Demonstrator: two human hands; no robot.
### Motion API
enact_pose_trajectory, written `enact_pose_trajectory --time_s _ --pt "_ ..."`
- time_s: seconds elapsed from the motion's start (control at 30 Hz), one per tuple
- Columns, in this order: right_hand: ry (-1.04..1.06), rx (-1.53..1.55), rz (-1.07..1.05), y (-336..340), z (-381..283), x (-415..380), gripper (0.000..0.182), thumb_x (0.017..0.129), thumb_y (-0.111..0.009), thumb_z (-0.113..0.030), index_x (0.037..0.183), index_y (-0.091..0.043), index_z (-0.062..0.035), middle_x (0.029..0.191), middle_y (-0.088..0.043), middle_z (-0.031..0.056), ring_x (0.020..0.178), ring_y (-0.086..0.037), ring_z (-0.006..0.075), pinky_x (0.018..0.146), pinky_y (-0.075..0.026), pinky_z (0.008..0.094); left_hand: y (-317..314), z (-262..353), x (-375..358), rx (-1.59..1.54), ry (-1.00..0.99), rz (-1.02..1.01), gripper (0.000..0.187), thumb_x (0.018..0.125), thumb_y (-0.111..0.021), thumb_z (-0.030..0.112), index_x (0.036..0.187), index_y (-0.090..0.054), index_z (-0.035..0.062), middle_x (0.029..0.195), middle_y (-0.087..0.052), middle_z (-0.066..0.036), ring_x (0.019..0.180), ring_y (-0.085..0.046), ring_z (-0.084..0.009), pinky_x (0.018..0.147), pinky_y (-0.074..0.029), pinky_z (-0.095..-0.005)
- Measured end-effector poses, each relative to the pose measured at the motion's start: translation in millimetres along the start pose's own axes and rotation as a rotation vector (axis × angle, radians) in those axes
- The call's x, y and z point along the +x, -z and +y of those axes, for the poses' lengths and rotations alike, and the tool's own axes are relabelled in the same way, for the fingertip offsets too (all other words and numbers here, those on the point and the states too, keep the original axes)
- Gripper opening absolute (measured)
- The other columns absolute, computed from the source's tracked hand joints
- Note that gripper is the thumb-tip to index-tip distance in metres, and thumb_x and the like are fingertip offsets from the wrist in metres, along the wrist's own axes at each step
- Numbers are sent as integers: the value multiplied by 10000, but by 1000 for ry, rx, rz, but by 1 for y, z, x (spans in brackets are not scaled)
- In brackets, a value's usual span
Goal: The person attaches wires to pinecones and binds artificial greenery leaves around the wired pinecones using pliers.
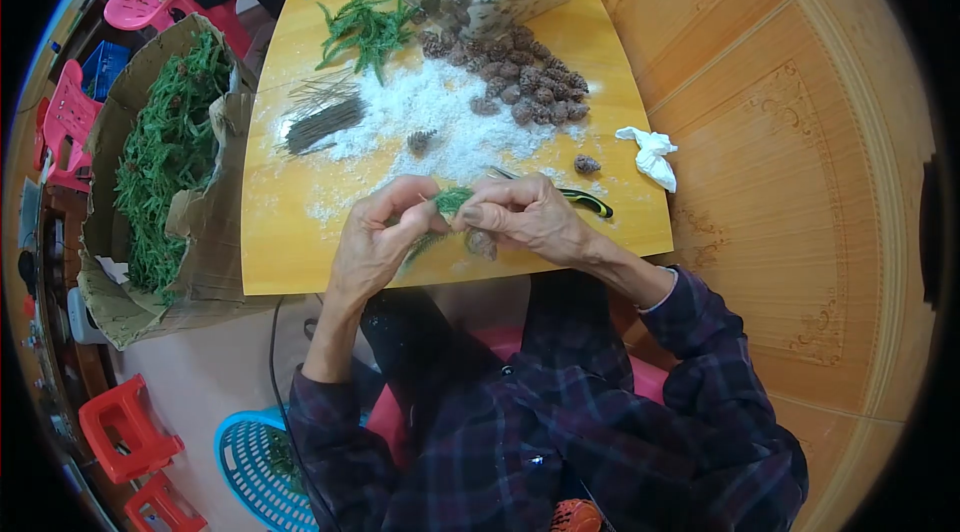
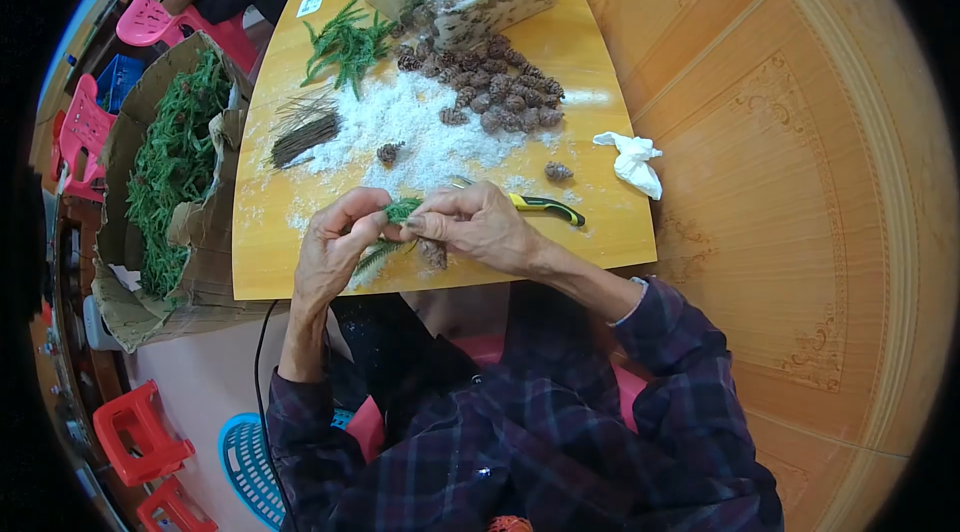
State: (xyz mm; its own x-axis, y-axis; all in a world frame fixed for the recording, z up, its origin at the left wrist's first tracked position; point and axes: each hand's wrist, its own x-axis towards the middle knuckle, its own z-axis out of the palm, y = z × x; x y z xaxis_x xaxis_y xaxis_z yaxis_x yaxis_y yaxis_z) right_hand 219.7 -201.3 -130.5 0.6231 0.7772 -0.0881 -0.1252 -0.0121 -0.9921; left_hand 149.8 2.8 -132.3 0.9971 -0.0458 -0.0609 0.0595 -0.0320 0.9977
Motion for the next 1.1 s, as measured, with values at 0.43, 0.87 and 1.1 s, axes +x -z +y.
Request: enact_pose_trajectory --time_s 0.43,0.87,1.1 --pt "67 577 106 -27 20 -6 242 952 -551 -237 984 -660 -23 872 -606 23 761 -532 75 642 -447 228 -27 -31 -6 -822 17 203 224 869 -593 103 1087 -581 54 855 -603 -28 805 -581 -105 732 -478 -239" --pt "253 -110 349 -11 -2 -11 138 893 -624 -96 923 -686 24 791 -643 64 691 -590 106 627 -484 234 -32 -32 -3 -168 -58 283 84 912 -552 94 940 -605 34 788 -600 22 676 -500 -22 593 -397 -174" --pt "264 -496 393 -11 -2 3 129 844 -643 -98 851 -671 28 658 -613 96 596 -578 122 550 -453 280 -37 -28 -4 -185 -7 296 126 918 -488 86 914 -601 30 781 -598 21 648 -474 -17 561 -385 -180"
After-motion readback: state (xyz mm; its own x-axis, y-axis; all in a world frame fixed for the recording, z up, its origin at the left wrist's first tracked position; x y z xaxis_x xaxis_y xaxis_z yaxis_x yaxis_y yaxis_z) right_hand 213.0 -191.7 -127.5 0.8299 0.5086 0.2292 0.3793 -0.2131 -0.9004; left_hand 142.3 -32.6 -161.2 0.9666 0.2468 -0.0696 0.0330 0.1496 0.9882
